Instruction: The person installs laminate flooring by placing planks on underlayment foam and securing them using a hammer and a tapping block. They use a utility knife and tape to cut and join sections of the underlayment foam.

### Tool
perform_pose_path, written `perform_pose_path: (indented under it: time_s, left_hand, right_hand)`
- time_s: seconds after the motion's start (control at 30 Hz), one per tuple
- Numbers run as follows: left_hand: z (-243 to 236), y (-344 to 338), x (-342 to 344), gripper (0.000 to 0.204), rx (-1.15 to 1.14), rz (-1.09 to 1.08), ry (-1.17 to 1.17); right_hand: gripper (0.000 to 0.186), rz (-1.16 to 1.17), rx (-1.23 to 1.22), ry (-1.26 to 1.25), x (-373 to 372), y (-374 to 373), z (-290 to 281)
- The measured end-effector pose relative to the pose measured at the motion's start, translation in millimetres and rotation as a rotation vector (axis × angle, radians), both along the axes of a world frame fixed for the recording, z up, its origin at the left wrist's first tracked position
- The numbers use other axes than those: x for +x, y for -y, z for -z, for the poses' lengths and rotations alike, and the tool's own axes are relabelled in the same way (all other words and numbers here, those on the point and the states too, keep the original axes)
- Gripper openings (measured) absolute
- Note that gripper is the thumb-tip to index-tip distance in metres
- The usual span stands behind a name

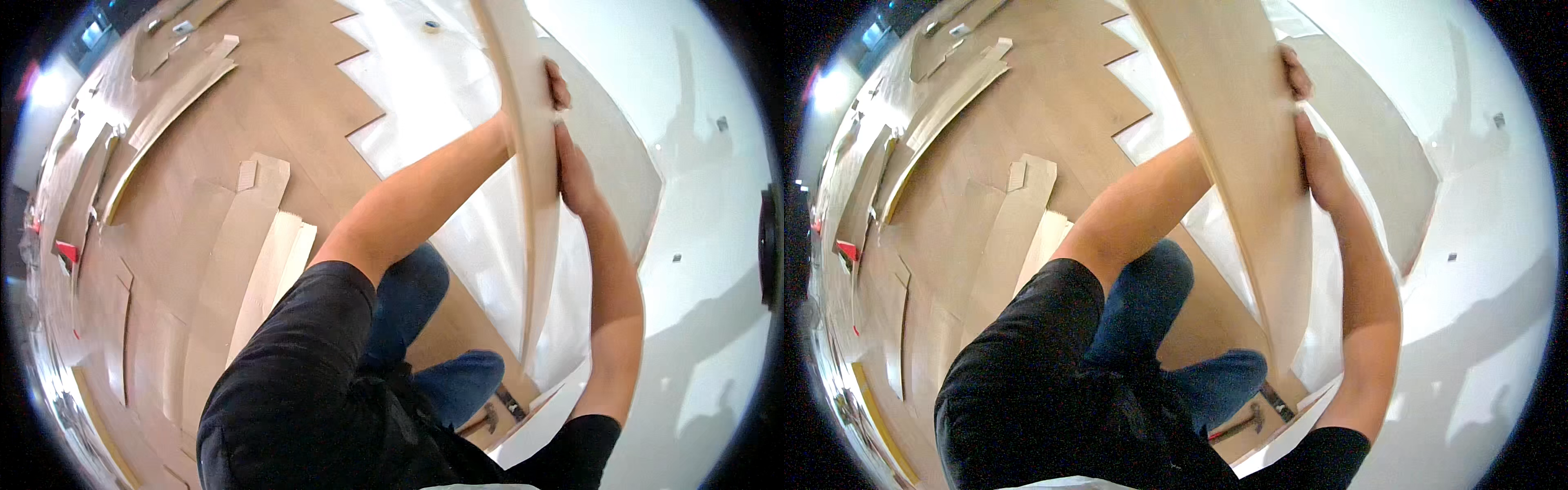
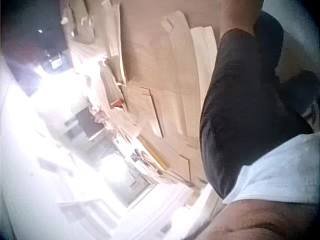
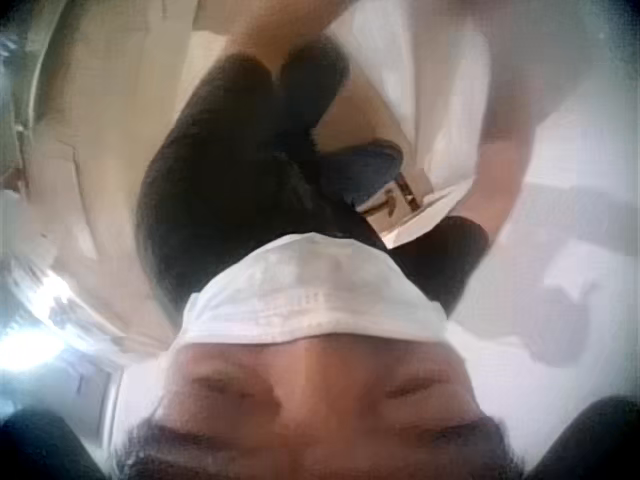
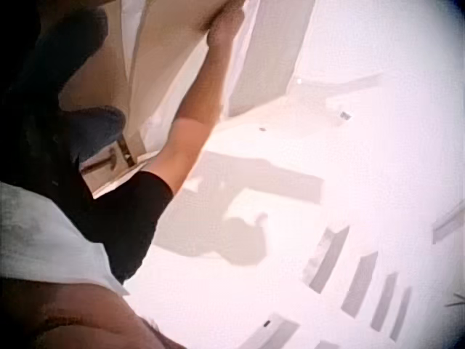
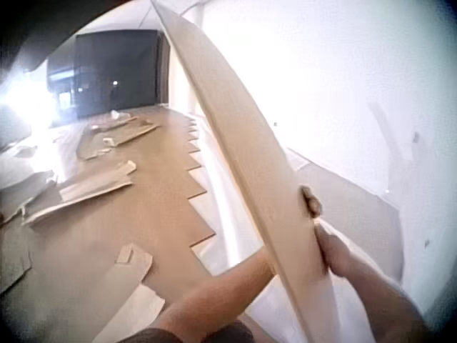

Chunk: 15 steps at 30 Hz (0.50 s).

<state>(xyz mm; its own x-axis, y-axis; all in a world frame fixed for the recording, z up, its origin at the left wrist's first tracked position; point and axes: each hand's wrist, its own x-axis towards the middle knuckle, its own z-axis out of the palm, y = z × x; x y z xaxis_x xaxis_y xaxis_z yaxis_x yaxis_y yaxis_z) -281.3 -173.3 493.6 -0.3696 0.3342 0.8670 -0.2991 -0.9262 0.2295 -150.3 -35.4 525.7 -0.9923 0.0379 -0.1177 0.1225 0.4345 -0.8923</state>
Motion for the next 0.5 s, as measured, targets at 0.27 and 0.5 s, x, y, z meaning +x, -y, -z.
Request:
perform_pose_path:
  time_s: [0.27, 0.5]
  left_hand:
    - [169.5, 114.7, -75.3, 0.093, -0.291, -0.224, 0.865]
    - [438.7, 166.1, -24.9, 0.061, -1.633, -0.695, 1.184]
  right_hand:
    - [0.066, 0.253, 0.706, 0.029, -15.4, -125.7, 231.2]
    - [0.070, 0.080, 0.841, 0.339, 19.0, -121.7, 398.1]
